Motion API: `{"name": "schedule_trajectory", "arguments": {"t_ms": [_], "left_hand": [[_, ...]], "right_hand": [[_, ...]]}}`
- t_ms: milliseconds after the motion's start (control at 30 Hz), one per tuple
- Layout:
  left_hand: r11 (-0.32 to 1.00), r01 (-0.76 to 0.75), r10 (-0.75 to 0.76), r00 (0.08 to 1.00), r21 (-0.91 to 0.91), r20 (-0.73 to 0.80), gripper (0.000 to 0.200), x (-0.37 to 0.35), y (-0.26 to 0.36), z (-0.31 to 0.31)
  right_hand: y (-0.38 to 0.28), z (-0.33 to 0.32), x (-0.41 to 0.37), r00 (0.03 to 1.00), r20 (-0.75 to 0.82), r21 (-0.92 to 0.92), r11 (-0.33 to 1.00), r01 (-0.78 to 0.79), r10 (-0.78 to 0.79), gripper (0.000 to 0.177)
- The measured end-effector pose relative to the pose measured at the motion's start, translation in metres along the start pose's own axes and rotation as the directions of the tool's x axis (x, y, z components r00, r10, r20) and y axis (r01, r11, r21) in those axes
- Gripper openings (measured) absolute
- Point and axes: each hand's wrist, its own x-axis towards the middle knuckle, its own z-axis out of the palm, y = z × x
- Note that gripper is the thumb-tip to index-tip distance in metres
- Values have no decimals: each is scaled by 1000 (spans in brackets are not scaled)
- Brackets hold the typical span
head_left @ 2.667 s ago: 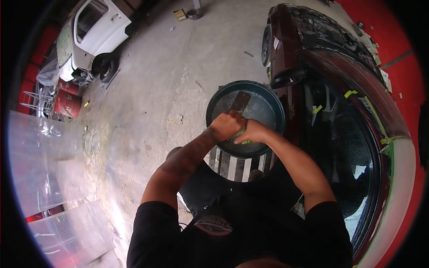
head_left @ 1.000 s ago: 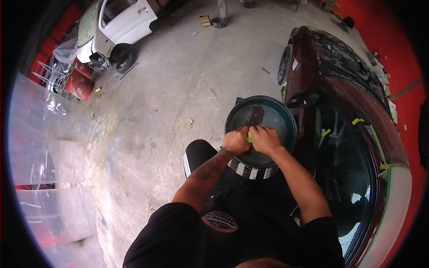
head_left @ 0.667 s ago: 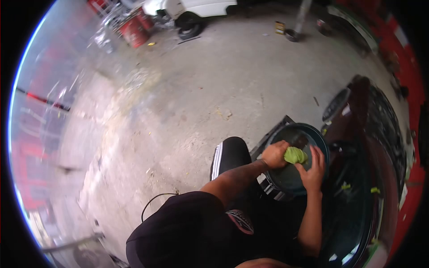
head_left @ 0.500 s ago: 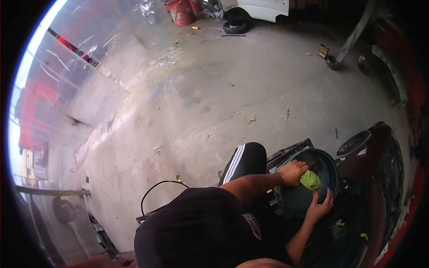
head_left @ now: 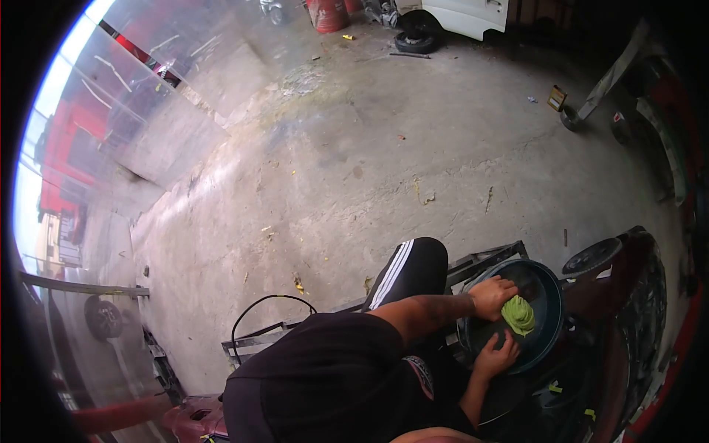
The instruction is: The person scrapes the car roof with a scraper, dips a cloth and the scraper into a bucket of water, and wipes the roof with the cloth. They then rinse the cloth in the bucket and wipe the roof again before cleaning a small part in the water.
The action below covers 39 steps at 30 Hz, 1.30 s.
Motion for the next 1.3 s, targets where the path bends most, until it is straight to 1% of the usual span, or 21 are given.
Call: {"name": "schedule_trajectory", "arguments": {"t_ms": [33,133,200,267,400,500,567,633,700,767,967,1033,1100,1167,1233,1300], "left_hand": [[1000,-1,1,1000,11,0,36,-1,-1,1],[1000,-8,8,1000,25,6,37,-1,-3,3],[999,-20,20,1000,25,18,37,-1,-4,2],[1000,-26,26,1000,-4,-8,39,0,-1,0],[1000,-24,25,1000,-9,8,40,0,-2,0],[1000,-17,16,999,9,28,40,0,-2,-1],[999,39,-37,996,-19,86,45,1,1,-4],[999,22,-20,997,-27,77,45,0,-1,-1],[1000,13,-12,998,-24,55,46,0,-3,-2],[999,-34,34,999,-7,17,44,0,-2,-2],[1000,-23,23,999,-5,28,47,0,0,-5],[999,-29,29,999,-20,42,47,0,1,-6],[999,-31,31,999,-7,26,47,1,1,-5],[999,-41,41,997,-4,64,46,1,1,-6],[1000,-4,3,998,11,57,44,1,1,-4],[999,-24,24,999,26,25,42,0,-2,0]], "right_hand": [[-4,-1,-1,999,19,-33,999,-36,37,23],[-8,1,-2,1000,11,-24,999,-24,24,21],[-10,1,-2,999,17,-19,999,-39,39,21],[-10,1,-2,998,21,-17,998,-53,53,20],[-9,3,-4,996,34,-38,996,-81,82,19],[-10,4,-5,994,39,-51,994,-97,99,20],[-11,3,-5,994,40,-60,993,-98,101,20],[-11,4,-5,995,45,-86,993,-86,91,20],[-8,5,-5,994,65,-72,994,-81,86,20],[-6,5,-4,993,82,-61,995,-77,82,20],[-8,3,-4,992,84,-82,993,-83,90,21],[-12,0,-3,990,101,-58,994,-94,100,21],[-11,2,-4,991,87,-78,992,-95,102,20],[-9,4,-4,991,67,-102,989,-106,113,19],[-7,5,-5,993,78,-101,992,-78,86,19],[-4,6,-6,990,92,-85,992,-96,104,17]]}}
